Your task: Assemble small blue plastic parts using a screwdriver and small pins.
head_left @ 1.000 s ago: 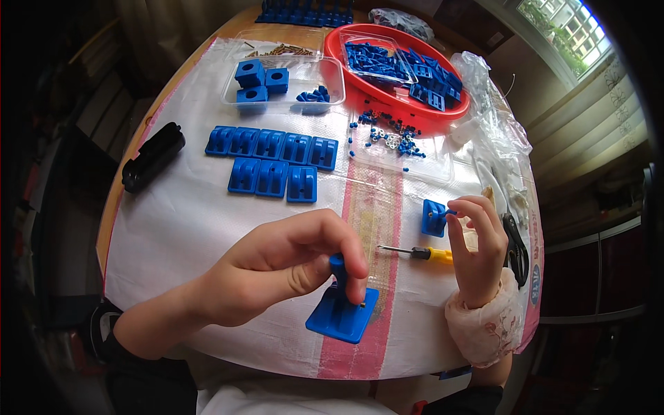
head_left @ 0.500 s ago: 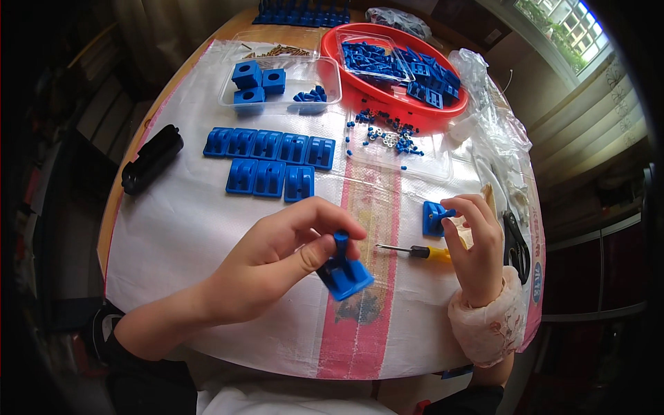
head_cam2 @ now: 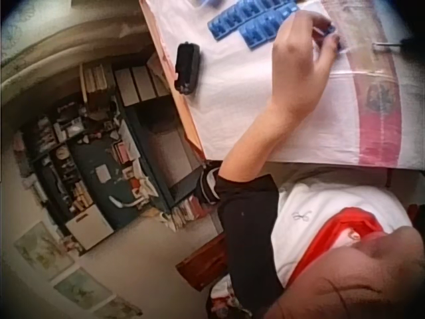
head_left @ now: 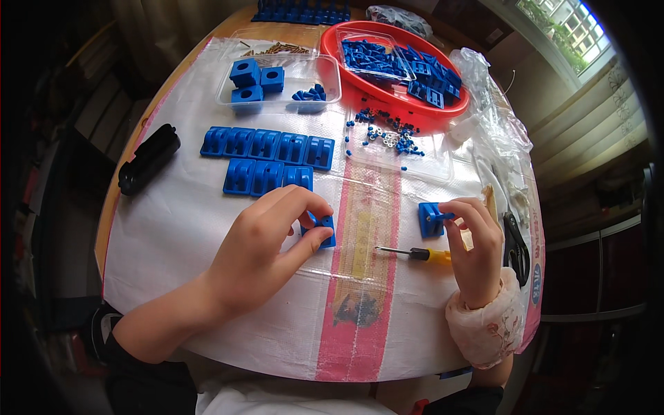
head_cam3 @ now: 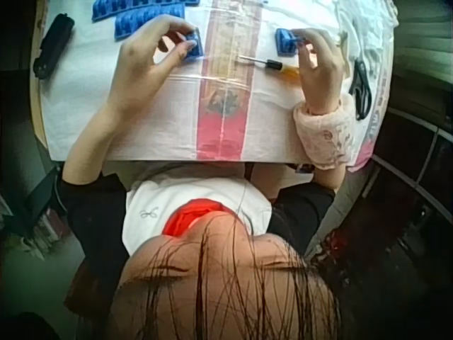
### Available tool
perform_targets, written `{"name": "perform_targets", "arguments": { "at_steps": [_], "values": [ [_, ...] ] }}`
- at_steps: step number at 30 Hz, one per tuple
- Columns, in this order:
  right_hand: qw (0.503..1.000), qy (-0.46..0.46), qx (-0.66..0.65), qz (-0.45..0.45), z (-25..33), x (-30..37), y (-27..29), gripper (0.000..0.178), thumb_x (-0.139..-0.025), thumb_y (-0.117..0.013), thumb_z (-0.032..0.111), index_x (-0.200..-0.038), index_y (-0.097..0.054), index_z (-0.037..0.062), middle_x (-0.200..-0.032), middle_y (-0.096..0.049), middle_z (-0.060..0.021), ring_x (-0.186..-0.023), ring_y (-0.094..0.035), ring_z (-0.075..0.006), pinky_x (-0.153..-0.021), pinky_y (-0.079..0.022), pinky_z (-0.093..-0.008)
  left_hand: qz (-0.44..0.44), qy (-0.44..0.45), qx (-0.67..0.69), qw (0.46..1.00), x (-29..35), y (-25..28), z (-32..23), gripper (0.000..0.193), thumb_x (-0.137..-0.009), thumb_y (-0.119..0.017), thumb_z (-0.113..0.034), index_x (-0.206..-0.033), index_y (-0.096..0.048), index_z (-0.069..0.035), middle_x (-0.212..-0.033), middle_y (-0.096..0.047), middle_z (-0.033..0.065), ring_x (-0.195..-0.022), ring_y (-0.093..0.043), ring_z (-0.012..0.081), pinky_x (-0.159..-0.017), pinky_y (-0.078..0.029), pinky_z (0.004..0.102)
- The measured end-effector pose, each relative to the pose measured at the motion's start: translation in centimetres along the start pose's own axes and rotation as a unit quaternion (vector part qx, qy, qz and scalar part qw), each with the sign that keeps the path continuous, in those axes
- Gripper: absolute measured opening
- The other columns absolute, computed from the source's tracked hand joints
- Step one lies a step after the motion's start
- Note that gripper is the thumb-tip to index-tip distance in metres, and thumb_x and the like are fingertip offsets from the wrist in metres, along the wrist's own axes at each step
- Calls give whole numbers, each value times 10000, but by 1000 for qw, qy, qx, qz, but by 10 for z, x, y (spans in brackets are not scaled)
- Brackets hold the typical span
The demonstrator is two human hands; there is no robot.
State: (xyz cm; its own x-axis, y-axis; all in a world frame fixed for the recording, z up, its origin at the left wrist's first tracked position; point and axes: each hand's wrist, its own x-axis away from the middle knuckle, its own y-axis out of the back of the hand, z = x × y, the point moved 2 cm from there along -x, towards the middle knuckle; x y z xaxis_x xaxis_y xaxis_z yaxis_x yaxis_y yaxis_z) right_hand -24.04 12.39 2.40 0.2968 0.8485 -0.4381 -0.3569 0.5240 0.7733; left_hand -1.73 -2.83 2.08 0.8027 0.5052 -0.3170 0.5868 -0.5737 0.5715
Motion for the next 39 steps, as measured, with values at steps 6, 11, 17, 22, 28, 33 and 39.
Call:
{"name": "perform_targets", "arguments": {
  "at_steps": [6,11,17,22,28,33,39],
  "values": [
    [1000,-29,-3,7,-4,-3,8,279,-795,-590,-111,-1045,-627,7,-985,-626,-116,-865,-629,-260,-750,-499,-334,9,3,-81,997,-2,-1,0,171,-858,-602,-22,-1023,-573,14,-960,-604,157,-930,-598,282,-809,-474,386],
    [996,-49,-29,61,-7,-2,6,385,-768,-645,-95,-1129,-612,35,-1023,-661,-93,-922,-624,-246,-784,-485,-337,34,20,-111,993,0,-1,4,335,-821,-566,26,-1153,-538,-3,-1082,-580,154,-1039,-568,280,-930,-461,364],
    [996,-39,-31,77,-16,-3,6,423,-757,-696,-57,-1159,-611,44,-1043,-688,-92,-940,-633,-240,-789,-479,-328,74,16,-116,990,3,-1,2,465,-768,-552,35,-1228,-485,34,-1165,-538,208,-1125,-506,343,-1000,-412,416],
    [997,-66,-18,18,-27,-2,2,413,-763,-697,-53,-1155,-612,45,-1053,-685,-97,-912,-644,-241,-787,-483,-320,104,7,-139,985,7,-1,-2,540,-763,-544,55,-1293,-446,12,-1244,-504,210,-1169,-480,347,-1028,-396,410],
    [994,-63,-18,84,-23,-3,10,532,-750,-709,-43,-1251,-556,51,-1118,-661,-101,-1002,-614,-255,-871,-473,-334,127,10,-117,985,6,0,-3,600,-756,-545,54,-1341,-417,12,-1258,-501,200,-1131,-489,348,-998,-416,405],
    [995,-75,2,61,-33,-2,2,604,-715,-718,-57,-1281,-531,44,-1145,-641,-123,-1036,-595,-261,-926,-459,-353,136,28,-101,985,6,0,-2,573,-782,-559,50,-1337,-423,12,-1255,-503,199,-1091,-503,344,-982,-421,407],
    [996,-57,68,-18,-41,-1,6,546,-728,-684,-88,-1245,-540,12,-1142,-604,-145,-998,-595,-278,-896,-468,-359,101,1,-78,992,4,-5,4,508,-828,-607,30,-1309,-446,1,-1191,-500,173,-970,-559,288,-912,-466,370]
  ]
}}
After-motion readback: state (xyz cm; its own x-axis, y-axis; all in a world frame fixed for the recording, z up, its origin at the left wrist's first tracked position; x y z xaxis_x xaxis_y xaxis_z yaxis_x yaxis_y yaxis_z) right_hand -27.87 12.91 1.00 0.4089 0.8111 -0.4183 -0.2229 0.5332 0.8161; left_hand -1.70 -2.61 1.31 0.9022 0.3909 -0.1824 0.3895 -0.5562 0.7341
